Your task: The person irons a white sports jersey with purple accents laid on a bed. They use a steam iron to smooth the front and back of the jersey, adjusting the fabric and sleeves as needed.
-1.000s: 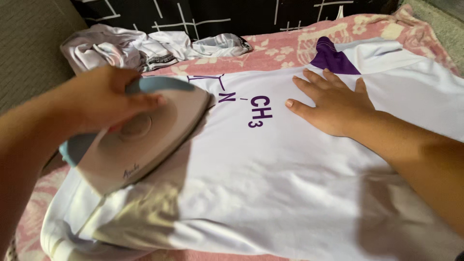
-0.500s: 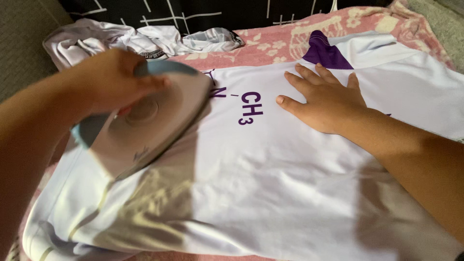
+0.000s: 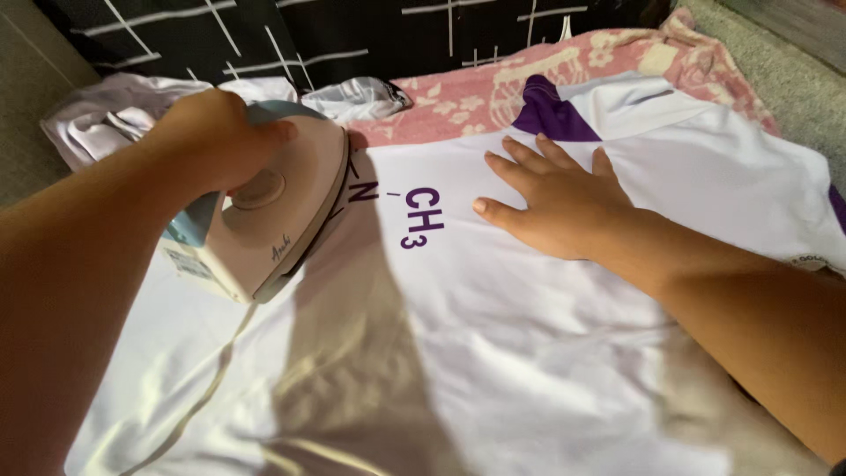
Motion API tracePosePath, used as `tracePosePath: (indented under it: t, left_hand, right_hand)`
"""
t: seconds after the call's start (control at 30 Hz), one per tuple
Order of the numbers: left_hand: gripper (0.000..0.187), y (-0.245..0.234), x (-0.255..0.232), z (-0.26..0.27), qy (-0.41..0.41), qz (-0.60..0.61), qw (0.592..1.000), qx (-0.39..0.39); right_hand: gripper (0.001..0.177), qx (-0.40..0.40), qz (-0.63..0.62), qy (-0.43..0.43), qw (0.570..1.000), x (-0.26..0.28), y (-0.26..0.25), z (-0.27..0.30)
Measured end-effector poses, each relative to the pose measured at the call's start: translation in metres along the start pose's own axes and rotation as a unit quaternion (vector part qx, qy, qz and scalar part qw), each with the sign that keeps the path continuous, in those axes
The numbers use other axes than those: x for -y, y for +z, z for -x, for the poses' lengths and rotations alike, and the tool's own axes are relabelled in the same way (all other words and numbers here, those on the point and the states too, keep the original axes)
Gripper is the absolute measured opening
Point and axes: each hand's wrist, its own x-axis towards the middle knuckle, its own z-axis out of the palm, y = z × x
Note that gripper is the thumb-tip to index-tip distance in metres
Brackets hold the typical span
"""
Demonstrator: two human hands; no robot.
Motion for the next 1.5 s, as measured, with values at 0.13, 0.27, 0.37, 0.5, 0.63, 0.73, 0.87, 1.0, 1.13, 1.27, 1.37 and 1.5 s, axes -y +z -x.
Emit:
tracePosePath:
  t: [0.13,0.27,0.37,0.5,0.63,0.73,0.87,1.0,1.13,1.27,1.37,1.5]
  left_hand:
    - [0.067,-0.020,0.009,0.025,0.041,0.080,0.996,0.010]
    - [0.058,-0.045,-0.003,0.083,0.019,0.043,0.998,0.030]
    - [0.047,-0.051,-0.022,0.119,0.030,0.051,0.997,0.047]
    - [0.052,-0.033,-0.064,0.137,0.072,0.062,0.995,0.040]
    - [0.057,-0.018,-0.104,0.122,0.094,0.144,0.984,-0.054]
    - [0.060,-0.015,-0.115,0.101,0.061,0.123,0.990,-0.004]
    - [0.058,-0.009,-0.074,0.082,0.188,0.032,0.981,-0.032]
    - [0.047,-0.015,0.018,0.081,0.124,-0.046,0.985,0.106]
    - [0.061,-0.015,0.073,0.086,0.090,-0.022,0.991,0.096]
    - [0.060,-0.023,0.050,0.089,0.122,0.122,0.984,0.048]
    - [0.059,-0.021,-0.006,0.100,0.086,0.233,0.962,0.114]
    - [0.061,-0.029,-0.034,0.101,0.220,0.193,0.951,0.097]
  right_hand:
    - [0.080,-0.018,0.009,-0.028,0.999,-0.032,0.000,0.005]
    - [0.082,-0.016,0.032,-0.022,0.999,-0.066,-0.003,0.016]
    - [0.084,-0.014,0.037,-0.030,0.999,-0.070,-0.006,0.016]
    - [0.089,0.006,-0.016,-0.040,0.999,-0.056,-0.004,0.021]
    - [0.086,0.044,0.012,-0.003,0.999,-0.027,-0.009,0.032]
    - [0.088,0.039,0.016,-0.002,0.999,-0.025,-0.008,0.034]
    - [0.092,0.049,0.027,-0.005,0.998,-0.024,-0.007,0.033]
    - [0.093,0.046,0.025,-0.013,0.999,-0.031,-0.003,0.031]
    - [0.094,0.058,0.033,-0.016,0.998,-0.025,-0.007,0.029]
    - [0.100,0.112,0.016,-0.018,0.993,0.003,-0.016,0.040]
    - [0.108,0.127,0.027,0.000,0.992,0.028,-0.015,0.049]
    - [0.110,0.125,0.065,0.019,0.990,0.038,-0.017,0.054]
